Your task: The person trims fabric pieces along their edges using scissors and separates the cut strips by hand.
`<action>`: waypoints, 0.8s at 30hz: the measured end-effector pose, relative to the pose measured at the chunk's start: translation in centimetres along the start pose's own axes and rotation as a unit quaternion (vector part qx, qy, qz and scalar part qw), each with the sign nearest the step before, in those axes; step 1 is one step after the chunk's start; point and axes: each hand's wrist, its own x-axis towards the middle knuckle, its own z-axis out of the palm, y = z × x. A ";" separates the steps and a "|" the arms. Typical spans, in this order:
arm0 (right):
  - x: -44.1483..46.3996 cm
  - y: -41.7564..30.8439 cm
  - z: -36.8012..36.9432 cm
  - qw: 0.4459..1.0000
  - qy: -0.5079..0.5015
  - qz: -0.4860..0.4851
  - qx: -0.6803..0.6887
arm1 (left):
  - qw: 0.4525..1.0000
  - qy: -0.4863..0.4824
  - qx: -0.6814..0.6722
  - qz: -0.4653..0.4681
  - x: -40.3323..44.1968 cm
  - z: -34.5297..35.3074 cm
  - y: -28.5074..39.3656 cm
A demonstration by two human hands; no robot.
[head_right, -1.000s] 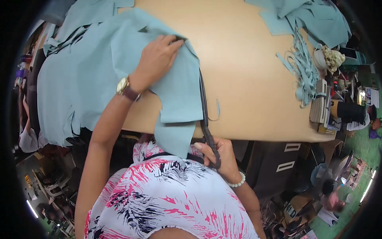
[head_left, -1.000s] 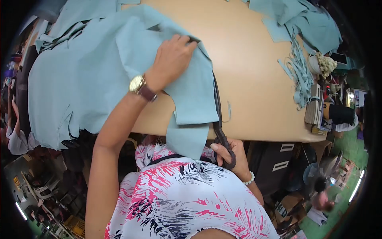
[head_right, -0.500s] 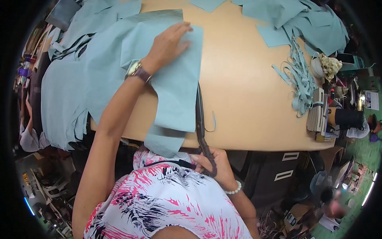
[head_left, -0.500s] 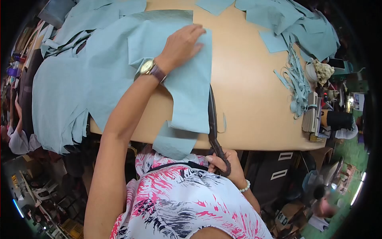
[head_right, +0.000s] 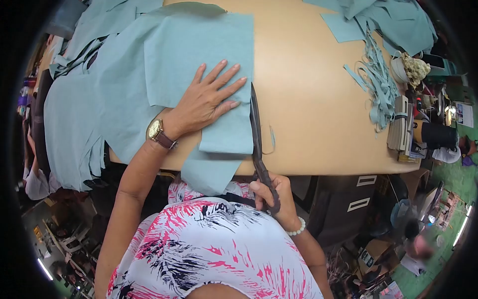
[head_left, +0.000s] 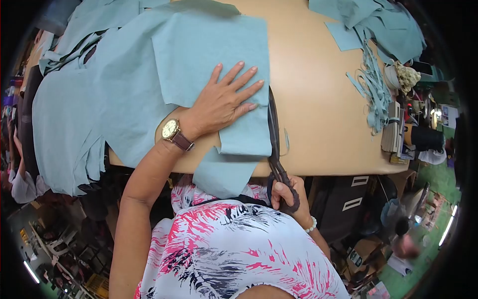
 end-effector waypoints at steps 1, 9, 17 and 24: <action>0.2 -0.1 0.1 1.000 0.004 -0.002 0.009 | 1.000 0.001 -0.004 -0.002 0.0 -0.1 0.0; 1.7 -0.7 1.0 0.994 0.016 -0.019 0.110 | 0.999 0.020 -0.024 -0.007 -0.1 -0.2 0.2; 1.9 -1.0 1.5 0.992 0.028 -0.018 0.118 | 0.999 0.027 -0.036 -0.013 -0.2 0.0 0.1; 1.9 -1.0 1.4 0.995 0.029 -0.011 0.097 | 0.999 0.024 -0.038 -0.015 -0.2 0.0 0.1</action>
